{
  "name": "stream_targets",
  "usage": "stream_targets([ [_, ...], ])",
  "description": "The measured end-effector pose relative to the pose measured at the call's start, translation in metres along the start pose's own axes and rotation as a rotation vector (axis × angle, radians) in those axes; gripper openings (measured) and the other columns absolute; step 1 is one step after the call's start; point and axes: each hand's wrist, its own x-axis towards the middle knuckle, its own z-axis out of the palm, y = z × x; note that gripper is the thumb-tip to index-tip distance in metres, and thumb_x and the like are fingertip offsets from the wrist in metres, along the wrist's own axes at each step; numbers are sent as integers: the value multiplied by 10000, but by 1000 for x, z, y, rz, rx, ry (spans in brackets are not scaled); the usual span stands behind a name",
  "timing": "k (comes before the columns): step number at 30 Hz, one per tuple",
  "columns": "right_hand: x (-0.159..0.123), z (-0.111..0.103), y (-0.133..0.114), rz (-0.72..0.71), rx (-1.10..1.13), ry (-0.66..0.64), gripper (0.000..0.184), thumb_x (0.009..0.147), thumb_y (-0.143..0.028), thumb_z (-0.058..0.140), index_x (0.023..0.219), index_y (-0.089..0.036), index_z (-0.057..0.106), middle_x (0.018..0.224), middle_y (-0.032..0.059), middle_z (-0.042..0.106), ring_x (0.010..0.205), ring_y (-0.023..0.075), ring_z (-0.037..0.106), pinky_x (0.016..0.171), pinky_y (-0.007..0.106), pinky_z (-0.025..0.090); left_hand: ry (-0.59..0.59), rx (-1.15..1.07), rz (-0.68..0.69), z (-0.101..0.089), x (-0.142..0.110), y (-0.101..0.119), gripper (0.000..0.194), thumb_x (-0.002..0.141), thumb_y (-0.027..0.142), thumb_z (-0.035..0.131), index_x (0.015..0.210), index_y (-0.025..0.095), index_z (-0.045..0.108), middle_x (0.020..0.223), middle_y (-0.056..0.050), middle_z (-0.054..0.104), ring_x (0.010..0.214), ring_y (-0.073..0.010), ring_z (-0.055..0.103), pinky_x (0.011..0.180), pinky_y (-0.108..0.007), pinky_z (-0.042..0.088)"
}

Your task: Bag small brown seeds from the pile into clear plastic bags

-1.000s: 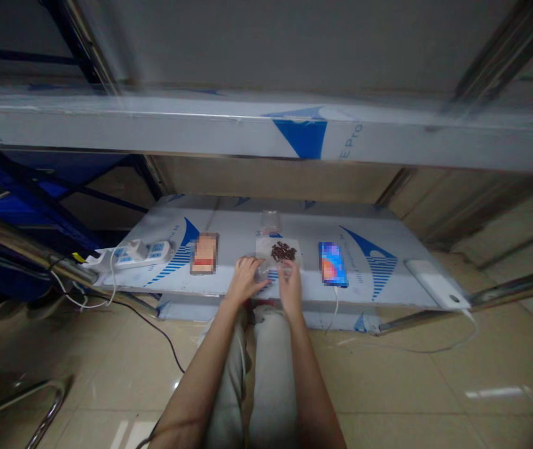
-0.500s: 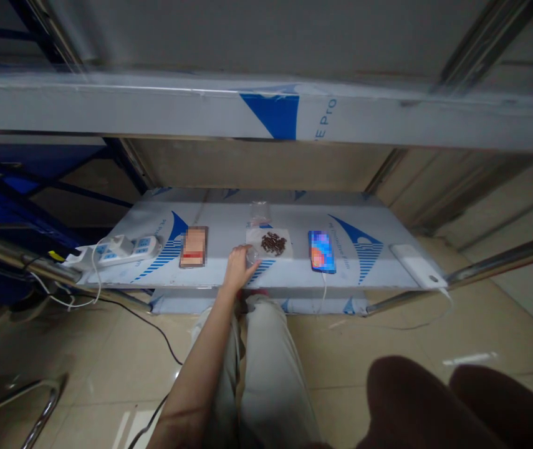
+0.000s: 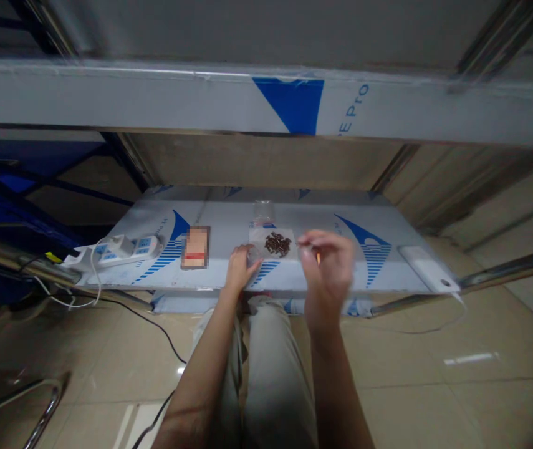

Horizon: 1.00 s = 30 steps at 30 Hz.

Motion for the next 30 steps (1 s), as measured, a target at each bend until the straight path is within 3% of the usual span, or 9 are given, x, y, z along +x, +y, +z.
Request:
stream_targets([
  [2,9,5,36,59,-278,-97,182,810,-219,431,950,-179,540,922,55,556,841,168,504,763,336,387,9,-8,0,0,0,-1,396,757,424,494,1042,151,454,974,-81,533,920,-202,480,814,-342,391],
  [6,3,6,112,111,-719,-457,176,801,-192,437,884,-180,591,920,76,578,874,189,491,770,311,345,-9,-23,6,0,-2,-1,417,741,447,507,1041,161,462,968,-77,548,913,-203,490,812,-344,402],
  [9,-8,5,142,46,-877,-542,169,806,-202,444,890,-190,590,944,79,579,908,199,473,774,305,318,-17,-40,7,2,-2,-1,422,737,454,509,1038,161,466,964,-72,555,911,-199,495,813,-340,408],
  [21,-13,5,153,-66,-948,-614,150,813,-252,457,877,-194,580,932,80,596,915,217,467,783,330,278,-33,-53,-15,4,-2,-1,399,742,443,508,1025,163,485,957,-70,564,907,-193,507,811,-338,420],
  [30,-9,7,154,-89,-943,-660,166,798,-145,453,904,-162,580,866,96,621,839,203,521,783,318,313,-66,-58,-30,5,-3,2,391,751,447,490,1023,165,489,951,-75,559,882,-191,518,790,-341,425],
])
